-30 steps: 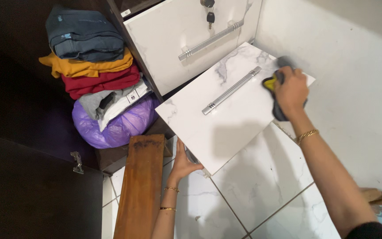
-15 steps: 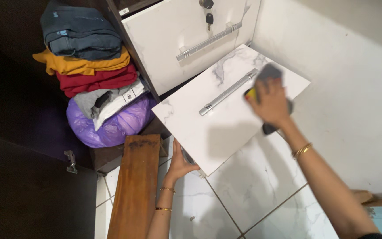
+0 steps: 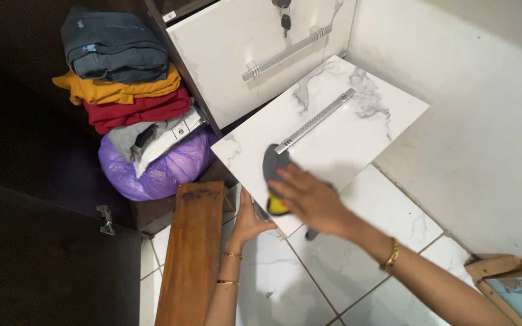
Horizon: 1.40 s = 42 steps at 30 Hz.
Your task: The person wipes the exterior and interior surfaces of a white marble-patterned drawer using a yellow and grey cloth. They remove the drawer from the cabinet to clean the inside of the drawer box and the cabinet cavity before placing the drawer back into the cabinet.
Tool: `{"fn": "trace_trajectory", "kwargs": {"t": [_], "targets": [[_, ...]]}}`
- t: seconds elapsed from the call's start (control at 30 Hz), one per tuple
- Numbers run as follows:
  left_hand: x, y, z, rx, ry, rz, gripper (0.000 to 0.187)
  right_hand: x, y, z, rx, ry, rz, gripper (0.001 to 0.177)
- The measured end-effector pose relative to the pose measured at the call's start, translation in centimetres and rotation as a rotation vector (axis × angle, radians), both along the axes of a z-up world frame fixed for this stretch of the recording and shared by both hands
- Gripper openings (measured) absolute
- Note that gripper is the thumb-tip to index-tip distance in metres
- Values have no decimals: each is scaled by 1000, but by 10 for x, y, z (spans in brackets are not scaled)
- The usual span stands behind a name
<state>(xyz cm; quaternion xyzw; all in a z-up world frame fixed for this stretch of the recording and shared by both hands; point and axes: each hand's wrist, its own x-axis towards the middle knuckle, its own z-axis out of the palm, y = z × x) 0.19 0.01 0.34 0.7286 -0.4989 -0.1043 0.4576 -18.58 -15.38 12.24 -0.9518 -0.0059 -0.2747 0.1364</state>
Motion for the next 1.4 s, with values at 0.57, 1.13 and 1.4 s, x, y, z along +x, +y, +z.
{"fn": "trace_trajectory", "kwargs": {"t": [0.57, 1.13, 1.4], "targets": [[40, 29, -19, 301, 547, -116, 119, -45, -143, -44, 180, -329, -548, 33], [10, -8, 39, -424, 728, 82, 51, -78, -69, -68, 374, -543, -575, 41], [-44, -14, 67, -333, 577, 27, 48, -134, -51, -126, 540, -657, -739, 39]]}}
